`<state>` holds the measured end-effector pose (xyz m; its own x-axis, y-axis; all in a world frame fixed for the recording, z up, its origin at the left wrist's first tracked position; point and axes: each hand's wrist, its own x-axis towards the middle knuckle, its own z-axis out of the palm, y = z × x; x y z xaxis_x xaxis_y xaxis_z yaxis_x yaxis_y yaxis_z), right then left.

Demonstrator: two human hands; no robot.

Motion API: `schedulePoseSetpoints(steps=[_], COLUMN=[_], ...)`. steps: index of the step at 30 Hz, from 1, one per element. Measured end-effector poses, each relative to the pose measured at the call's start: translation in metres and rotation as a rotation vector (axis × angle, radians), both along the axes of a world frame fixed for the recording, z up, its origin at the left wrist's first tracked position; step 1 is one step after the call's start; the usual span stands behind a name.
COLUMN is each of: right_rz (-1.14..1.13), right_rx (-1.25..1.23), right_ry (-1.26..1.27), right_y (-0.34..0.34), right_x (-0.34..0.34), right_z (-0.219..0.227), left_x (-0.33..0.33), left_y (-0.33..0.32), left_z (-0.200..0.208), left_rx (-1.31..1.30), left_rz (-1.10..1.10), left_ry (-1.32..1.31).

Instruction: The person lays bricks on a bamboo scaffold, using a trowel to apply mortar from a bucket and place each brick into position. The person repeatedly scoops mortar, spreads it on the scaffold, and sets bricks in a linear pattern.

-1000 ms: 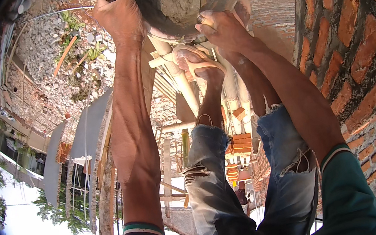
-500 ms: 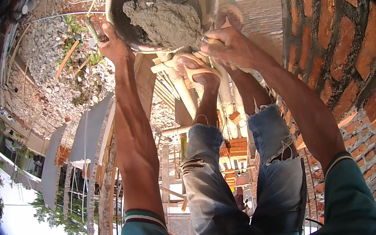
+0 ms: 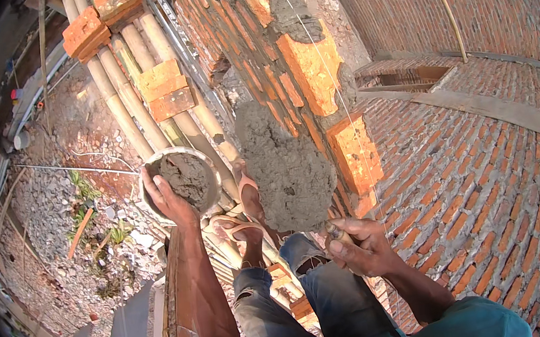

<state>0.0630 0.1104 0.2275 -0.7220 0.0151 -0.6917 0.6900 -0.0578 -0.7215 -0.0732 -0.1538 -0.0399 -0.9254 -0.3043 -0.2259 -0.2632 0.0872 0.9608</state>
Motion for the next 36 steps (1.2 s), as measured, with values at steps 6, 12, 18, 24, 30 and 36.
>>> schedulePoseSetpoints(steps=[6, 12, 18, 24, 30, 36], right_rz=[-0.456, -0.158, -0.122, -0.171, -0.166, 0.151], right_rx=[0.246, 1.212, 1.156, 0.915, 0.58, 0.644], right_ry=[0.166, 0.452, 0.382, 0.109, -0.093, 0.089], right_y=[0.021, 0.031, 0.052, 0.104, 0.123, 0.131], right_x=[-0.051, -0.123, -0.111, -0.064, -0.095, -0.121], right_z=[0.059, 0.01, -0.021, 0.017, 0.019, 0.0], left_x=[-0.1, -0.152, -0.142, -0.121, -0.109, -0.11], left_y=[0.172, 0.257, 0.272, 0.268, 0.271, 0.266], left_z=[0.108, 0.134, 0.133, 0.148, 0.156, 0.166], left_rx=[0.459, 0.669, 0.7, 0.648, 0.617, 0.443], left_rz=[-0.275, -0.265, -0.304, -0.264, -0.397, -0.474], left_ry=[0.105, 0.035, 0.054, -0.01, 0.085, 0.049])
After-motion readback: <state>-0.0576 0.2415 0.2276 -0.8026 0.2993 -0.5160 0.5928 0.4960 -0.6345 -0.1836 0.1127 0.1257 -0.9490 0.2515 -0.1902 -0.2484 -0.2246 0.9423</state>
